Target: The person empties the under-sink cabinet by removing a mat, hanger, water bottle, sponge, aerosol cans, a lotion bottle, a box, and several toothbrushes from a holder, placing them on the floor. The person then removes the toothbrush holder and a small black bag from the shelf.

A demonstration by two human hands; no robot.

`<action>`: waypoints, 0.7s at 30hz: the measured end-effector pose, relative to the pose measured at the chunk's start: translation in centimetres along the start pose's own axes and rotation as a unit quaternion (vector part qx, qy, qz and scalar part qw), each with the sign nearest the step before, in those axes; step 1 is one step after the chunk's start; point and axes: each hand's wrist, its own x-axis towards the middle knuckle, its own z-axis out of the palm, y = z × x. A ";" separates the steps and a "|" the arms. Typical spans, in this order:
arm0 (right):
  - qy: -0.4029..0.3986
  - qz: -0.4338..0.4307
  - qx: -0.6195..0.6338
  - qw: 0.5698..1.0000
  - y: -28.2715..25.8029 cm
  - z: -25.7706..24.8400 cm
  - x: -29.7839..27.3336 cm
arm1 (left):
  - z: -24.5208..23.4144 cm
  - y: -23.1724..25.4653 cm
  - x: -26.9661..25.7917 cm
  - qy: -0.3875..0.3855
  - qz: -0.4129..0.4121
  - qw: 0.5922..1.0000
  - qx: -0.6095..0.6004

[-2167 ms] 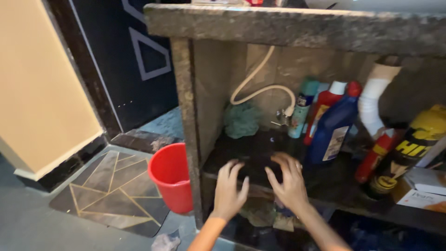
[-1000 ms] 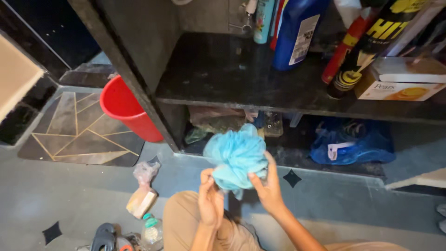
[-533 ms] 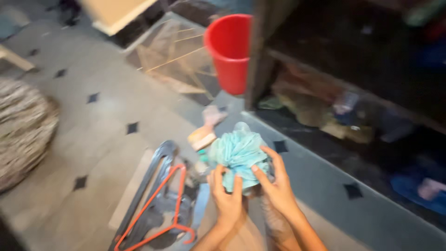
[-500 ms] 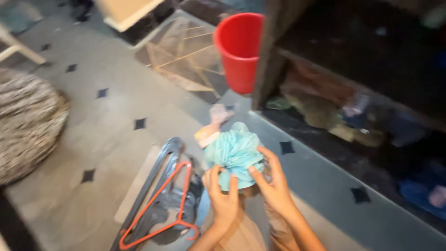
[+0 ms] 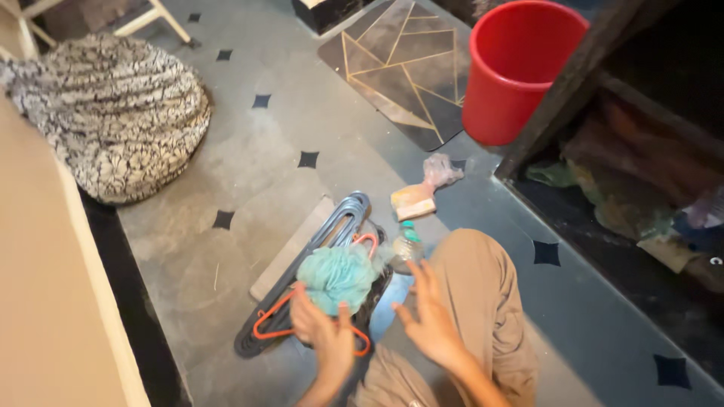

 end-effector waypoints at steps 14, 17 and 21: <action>0.296 -0.090 -0.025 0.951 -1.0 -10.9 -5.8 | 7.6 13.6 -1.3 -0.193 0.210 0.920 -0.269; 0.367 -0.082 -0.101 0.921 -1.8 -15.3 -7.8 | 11.9 15.0 -1.2 -0.230 0.230 0.879 -0.349; 0.412 -0.009 -0.129 0.902 -1.1 -20.2 -9.4 | 18.0 19.4 -2.4 -0.297 0.288 0.817 -0.401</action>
